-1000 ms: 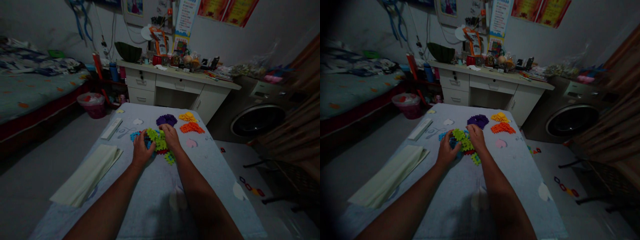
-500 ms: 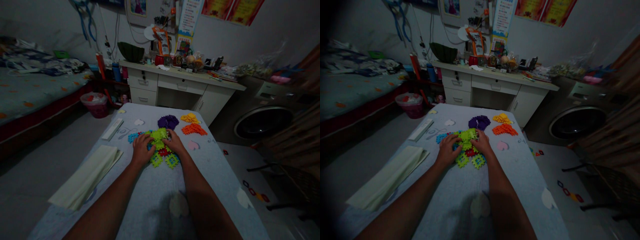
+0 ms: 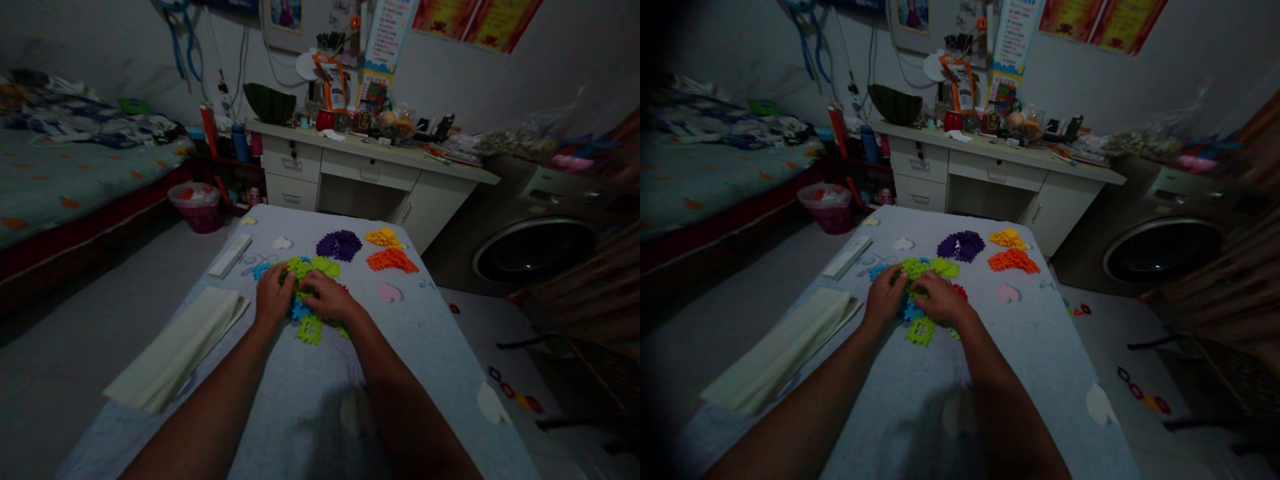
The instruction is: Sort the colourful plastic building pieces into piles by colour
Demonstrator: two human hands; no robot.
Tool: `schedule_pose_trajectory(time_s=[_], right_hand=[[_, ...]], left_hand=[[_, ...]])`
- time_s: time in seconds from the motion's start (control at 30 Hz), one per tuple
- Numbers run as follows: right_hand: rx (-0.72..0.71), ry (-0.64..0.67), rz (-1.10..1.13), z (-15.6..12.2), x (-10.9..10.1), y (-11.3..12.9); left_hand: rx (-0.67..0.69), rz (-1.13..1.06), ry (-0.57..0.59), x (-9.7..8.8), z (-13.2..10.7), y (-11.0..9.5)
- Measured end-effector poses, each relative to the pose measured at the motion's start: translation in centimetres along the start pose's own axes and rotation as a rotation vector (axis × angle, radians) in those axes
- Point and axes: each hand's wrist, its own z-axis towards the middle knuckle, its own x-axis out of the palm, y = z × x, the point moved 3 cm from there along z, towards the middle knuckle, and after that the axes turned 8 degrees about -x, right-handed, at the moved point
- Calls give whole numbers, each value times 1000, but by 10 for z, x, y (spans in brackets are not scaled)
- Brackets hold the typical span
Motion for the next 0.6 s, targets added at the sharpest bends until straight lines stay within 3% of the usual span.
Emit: schedule_pose_trajectory(time_s=[0.2,0.3,0.5,0.6], right_hand=[[155,131,-314,-10,-13,-2],[257,144,-371,-18,-25,-11],[390,83,-344,-34,-54,-36],[356,-17,-232,-47,-79,-51]], left_hand=[[51,114,-43,1,-7,-10],[103,239,11,5,-11,-13],[108,426,134,15,-18,-14],[149,464,210,20,-23,-17]])
